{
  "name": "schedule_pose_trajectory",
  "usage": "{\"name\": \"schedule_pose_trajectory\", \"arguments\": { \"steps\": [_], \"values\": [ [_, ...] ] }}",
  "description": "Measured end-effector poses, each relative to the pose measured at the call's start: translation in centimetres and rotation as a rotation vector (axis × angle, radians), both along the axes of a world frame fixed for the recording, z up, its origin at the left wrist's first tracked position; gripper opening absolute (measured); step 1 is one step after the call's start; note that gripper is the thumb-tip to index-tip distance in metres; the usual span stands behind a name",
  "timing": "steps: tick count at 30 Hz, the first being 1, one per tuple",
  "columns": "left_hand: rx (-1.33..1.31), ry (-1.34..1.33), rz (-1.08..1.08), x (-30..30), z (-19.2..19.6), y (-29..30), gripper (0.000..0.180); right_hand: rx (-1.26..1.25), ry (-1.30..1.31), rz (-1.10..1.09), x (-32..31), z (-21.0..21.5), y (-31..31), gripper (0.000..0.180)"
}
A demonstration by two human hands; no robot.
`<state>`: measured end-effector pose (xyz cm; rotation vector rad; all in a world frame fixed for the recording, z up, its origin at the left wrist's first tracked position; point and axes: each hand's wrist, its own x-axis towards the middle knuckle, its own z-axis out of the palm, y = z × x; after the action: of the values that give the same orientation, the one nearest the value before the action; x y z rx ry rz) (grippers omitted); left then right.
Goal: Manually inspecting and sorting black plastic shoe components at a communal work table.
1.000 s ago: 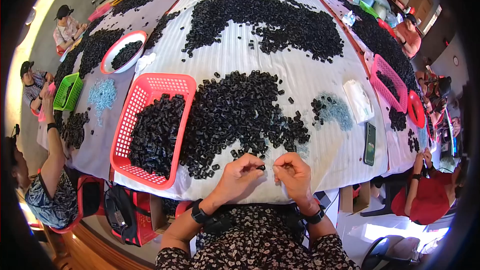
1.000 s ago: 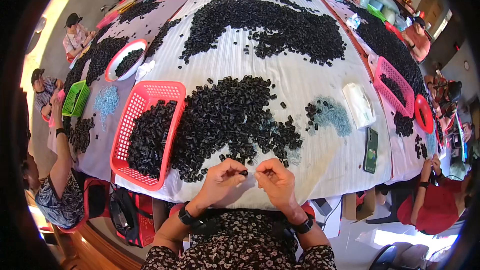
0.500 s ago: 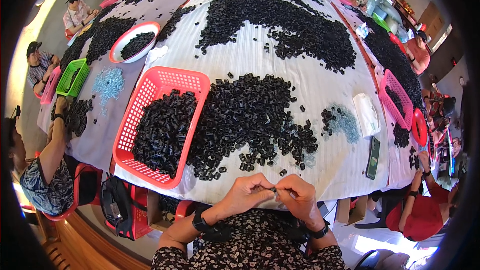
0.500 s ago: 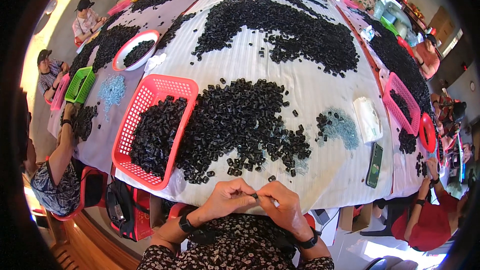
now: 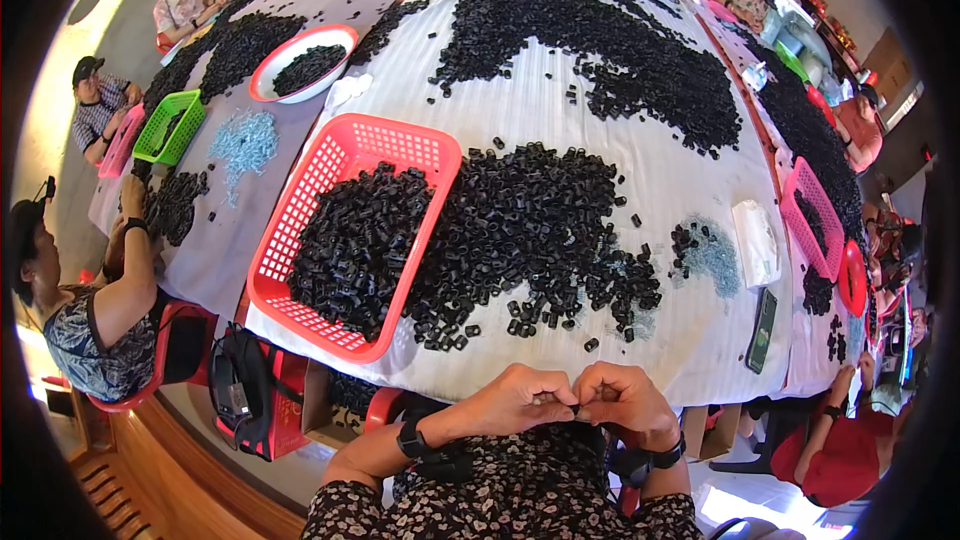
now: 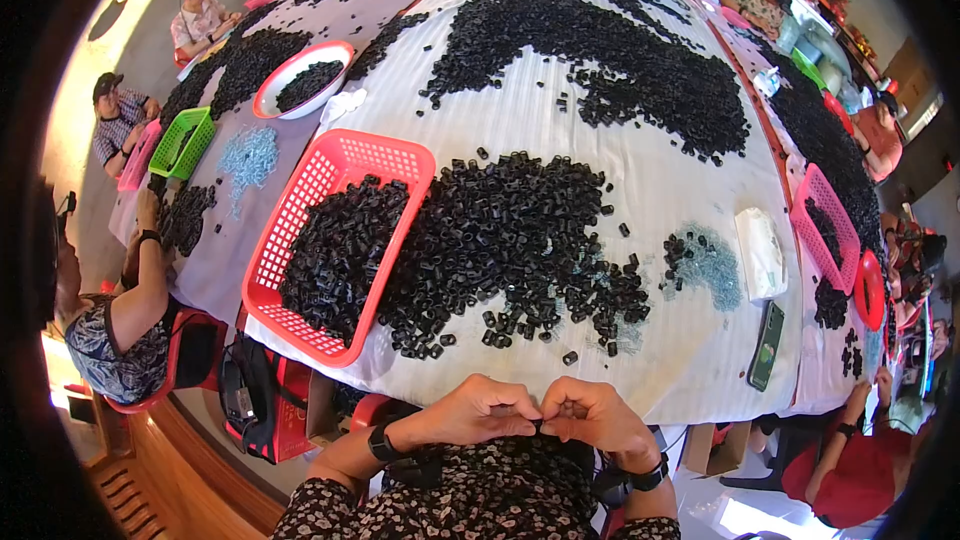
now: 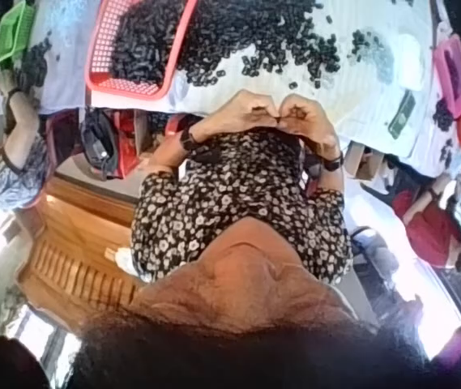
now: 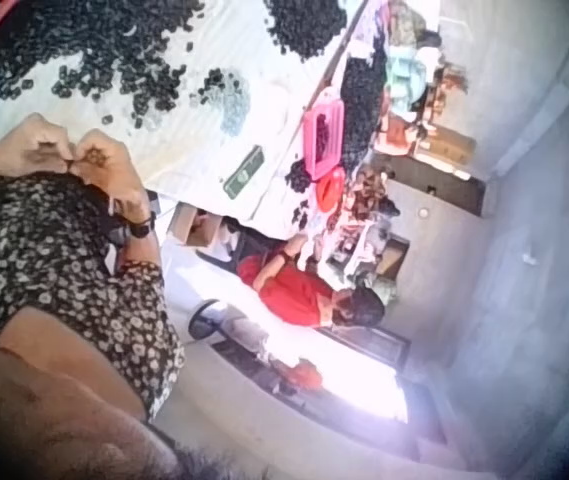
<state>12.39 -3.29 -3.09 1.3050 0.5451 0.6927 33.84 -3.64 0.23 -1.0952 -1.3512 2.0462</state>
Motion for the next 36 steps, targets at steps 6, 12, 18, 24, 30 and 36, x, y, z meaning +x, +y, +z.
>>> {"name": "schedule_pose_trajectory", "arguments": {
  "steps": [6, 12, 18, 24, 30, 36],
  "values": [
    [0.108, -0.067, 0.001, -0.3, 1.0, 0.3, 0.014, -0.214, 0.168, 0.068, -0.1, -1.3, 0.3, 0.016],
    [0.33, -0.018, 0.189, 0.1, 0.6, 0.0, 0.017, -0.222, 0.308, -0.14, -1.1, -1.2, 0.0, 0.014],
    [0.544, 0.003, 0.378, 0.5, 0.3, 0.1, 0.018, -0.054, -0.02, -0.203, -1.9, -0.3, -0.3, 0.003],
    [0.527, 0.024, 0.371, 0.2, 0.1, 0.4, 0.016, 0.224, -0.169, -0.161, -1.3, -0.9, -0.4, 0.012],
    [0.079, -0.149, 0.125, -0.4, 0.9, 0.1, 0.013, -0.014, 0.097, -0.021, -1.2, -0.7, 0.7, 0.022],
    [0.075, -0.181, 0.042, -0.5, 1.7, -0.2, 0.013, 0.412, -0.29, -0.197, -3.3, -1.3, 3.2, 0.013]
  ]
}}
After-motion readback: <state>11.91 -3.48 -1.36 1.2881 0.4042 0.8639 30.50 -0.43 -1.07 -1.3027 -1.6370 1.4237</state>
